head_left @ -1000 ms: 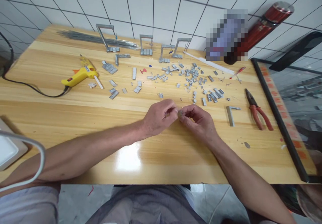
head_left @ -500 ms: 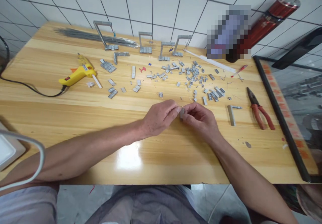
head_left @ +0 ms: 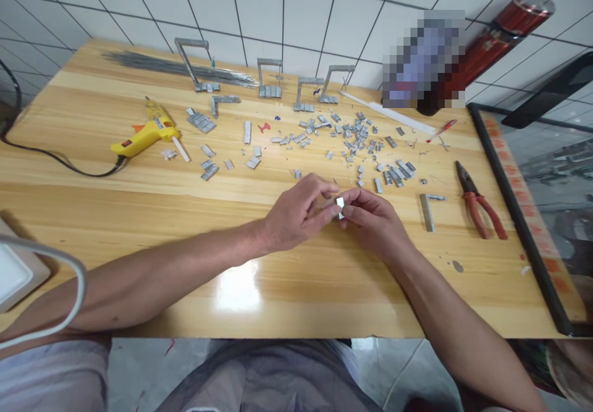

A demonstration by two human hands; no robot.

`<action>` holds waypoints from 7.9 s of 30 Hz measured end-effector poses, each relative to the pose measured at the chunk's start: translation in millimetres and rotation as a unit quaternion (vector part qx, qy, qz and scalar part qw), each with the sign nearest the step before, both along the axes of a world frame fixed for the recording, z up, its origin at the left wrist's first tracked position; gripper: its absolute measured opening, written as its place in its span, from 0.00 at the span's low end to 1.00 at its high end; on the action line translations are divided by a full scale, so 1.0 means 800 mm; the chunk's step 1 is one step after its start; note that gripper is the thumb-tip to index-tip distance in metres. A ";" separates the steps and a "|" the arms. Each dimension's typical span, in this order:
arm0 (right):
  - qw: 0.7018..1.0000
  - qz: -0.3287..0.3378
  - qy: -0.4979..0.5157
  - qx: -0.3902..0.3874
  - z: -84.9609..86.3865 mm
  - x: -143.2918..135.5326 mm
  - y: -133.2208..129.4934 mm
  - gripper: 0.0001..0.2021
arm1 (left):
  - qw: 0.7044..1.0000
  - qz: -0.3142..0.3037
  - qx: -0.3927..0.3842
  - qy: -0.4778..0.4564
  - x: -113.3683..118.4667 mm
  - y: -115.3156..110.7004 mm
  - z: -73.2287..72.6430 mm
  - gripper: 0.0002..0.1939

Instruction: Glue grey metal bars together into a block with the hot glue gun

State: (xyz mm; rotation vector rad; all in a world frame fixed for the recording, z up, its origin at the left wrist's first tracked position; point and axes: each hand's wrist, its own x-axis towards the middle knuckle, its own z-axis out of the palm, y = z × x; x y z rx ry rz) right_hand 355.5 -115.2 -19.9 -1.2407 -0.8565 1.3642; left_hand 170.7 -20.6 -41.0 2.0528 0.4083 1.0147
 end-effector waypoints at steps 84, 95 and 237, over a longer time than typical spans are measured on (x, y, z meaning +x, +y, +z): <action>0.998 -0.048 -0.038 0.017 0.009 0.004 0.002 0.12 | 0.998 0.011 0.012 0.066 0.002 0.005 0.001 0.21; 0.974 0.035 -0.190 0.117 0.003 -0.004 -0.010 0.17 | 0.985 -0.031 -0.162 0.042 0.001 -0.001 0.012 0.16; 0.807 -0.100 -0.472 0.339 0.001 0.000 -0.004 0.08 | 0.778 -0.096 -0.621 0.014 0.015 0.002 0.024 0.07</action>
